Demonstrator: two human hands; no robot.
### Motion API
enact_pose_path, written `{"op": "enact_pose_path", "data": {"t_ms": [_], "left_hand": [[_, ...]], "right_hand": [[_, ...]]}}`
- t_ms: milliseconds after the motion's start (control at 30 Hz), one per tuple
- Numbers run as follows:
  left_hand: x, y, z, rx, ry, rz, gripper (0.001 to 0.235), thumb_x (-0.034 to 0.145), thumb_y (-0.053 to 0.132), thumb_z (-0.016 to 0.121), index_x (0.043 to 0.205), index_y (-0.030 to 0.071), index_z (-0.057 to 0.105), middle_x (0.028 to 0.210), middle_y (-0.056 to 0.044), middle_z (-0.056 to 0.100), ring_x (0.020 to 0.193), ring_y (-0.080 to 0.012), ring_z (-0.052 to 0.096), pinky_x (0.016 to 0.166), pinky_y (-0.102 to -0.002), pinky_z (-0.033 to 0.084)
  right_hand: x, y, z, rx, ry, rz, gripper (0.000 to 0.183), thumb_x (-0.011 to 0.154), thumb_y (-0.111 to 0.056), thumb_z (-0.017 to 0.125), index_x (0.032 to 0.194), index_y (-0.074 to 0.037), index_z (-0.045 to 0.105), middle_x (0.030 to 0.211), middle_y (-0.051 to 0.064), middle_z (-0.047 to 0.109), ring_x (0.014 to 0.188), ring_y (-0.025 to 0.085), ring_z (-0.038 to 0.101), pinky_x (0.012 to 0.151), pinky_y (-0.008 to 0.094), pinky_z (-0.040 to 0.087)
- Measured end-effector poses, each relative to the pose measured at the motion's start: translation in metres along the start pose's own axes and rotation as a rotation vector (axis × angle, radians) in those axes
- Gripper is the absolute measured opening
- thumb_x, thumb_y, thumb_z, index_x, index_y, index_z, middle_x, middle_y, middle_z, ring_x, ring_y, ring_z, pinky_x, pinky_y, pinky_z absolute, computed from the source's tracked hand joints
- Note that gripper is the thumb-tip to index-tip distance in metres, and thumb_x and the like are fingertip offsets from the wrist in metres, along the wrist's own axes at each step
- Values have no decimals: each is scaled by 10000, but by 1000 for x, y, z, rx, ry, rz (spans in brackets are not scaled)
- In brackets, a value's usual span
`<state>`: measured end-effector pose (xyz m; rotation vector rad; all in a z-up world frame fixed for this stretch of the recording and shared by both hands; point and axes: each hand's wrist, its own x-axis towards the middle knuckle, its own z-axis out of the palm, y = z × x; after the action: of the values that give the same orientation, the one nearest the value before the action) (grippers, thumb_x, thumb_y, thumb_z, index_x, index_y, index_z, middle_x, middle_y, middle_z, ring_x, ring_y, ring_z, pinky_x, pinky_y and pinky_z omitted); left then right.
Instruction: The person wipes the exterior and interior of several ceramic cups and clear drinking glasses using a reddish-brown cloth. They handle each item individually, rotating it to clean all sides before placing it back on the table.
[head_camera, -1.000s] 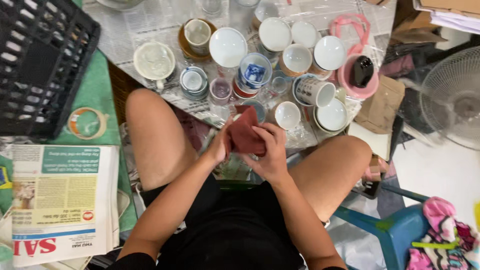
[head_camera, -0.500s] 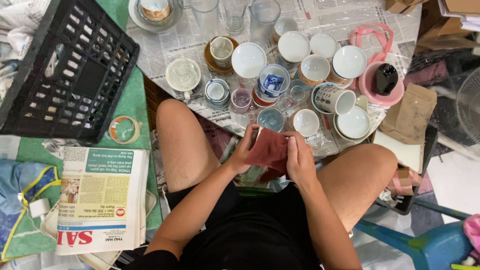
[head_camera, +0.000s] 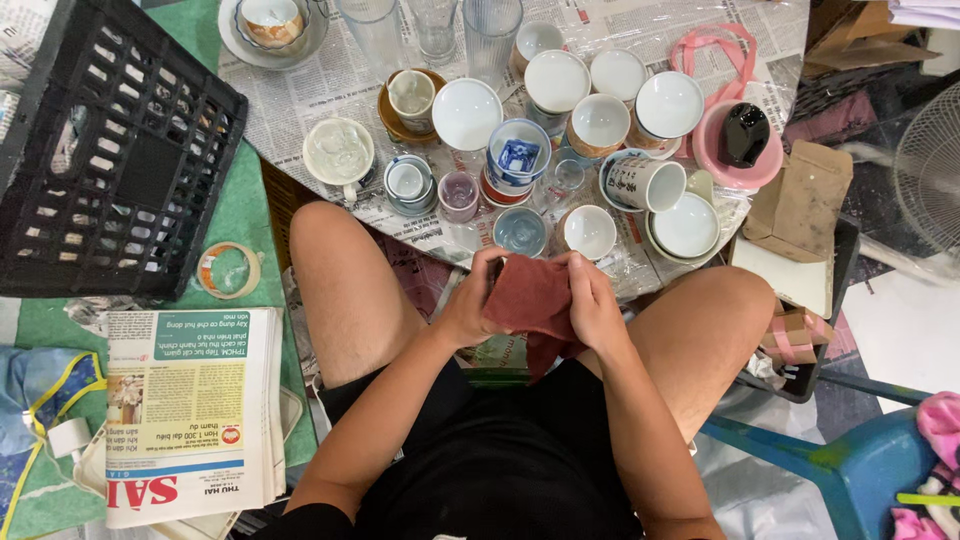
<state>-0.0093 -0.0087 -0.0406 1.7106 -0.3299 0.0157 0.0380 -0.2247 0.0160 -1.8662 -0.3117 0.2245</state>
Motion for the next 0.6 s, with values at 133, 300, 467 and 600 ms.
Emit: {"op": "enact_pose_path", "data": {"t_ms": [133, 300, 467, 600], "left_hand": [[1, 5, -7, 130, -19, -26, 1120, 660, 767, 804, 1431, 78, 373, 1209, -157, 705, 1112, -331, 721, 908, -433, 561], [4, 5, -11, 7, 18, 44, 1178, 697, 960, 573, 1452, 72, 401, 1238, -124, 696, 1161, -293, 722, 963, -384, 565], [2, 5, -13, -87, 33, 114, 1084, 741, 922, 608, 1388, 63, 475, 1189, -122, 697, 1111, -270, 733, 978, -359, 558], [3, 12, -13, -8, -19, 136, 977, 732, 842, 662, 1329, 76, 552, 1168, -99, 733, 1104, -246, 761, 962, -359, 579]], "right_hand": [[5, 21, -4, 222, -110, 284, 494, 1097, -348, 346, 1139, 7, 687, 1007, 96, 731, 922, 164, 662, 891, 322, 527], [0, 35, -4, 292, -310, 238, 498, 1099, -369, 426, 1300, 32, 643, 1181, 99, 700, 1075, 148, 624, 982, 315, 494], [-4, 39, 0, 305, -468, 180, 534, 1062, -364, 486, 1417, 32, 531, 1336, 122, 629, 1230, 163, 575, 1058, 323, 442], [-2, 37, -2, 297, -656, 277, 615, 984, -449, 575, 1399, 3, 541, 1278, 121, 679, 1158, 157, 637, 1003, 321, 501]]}}
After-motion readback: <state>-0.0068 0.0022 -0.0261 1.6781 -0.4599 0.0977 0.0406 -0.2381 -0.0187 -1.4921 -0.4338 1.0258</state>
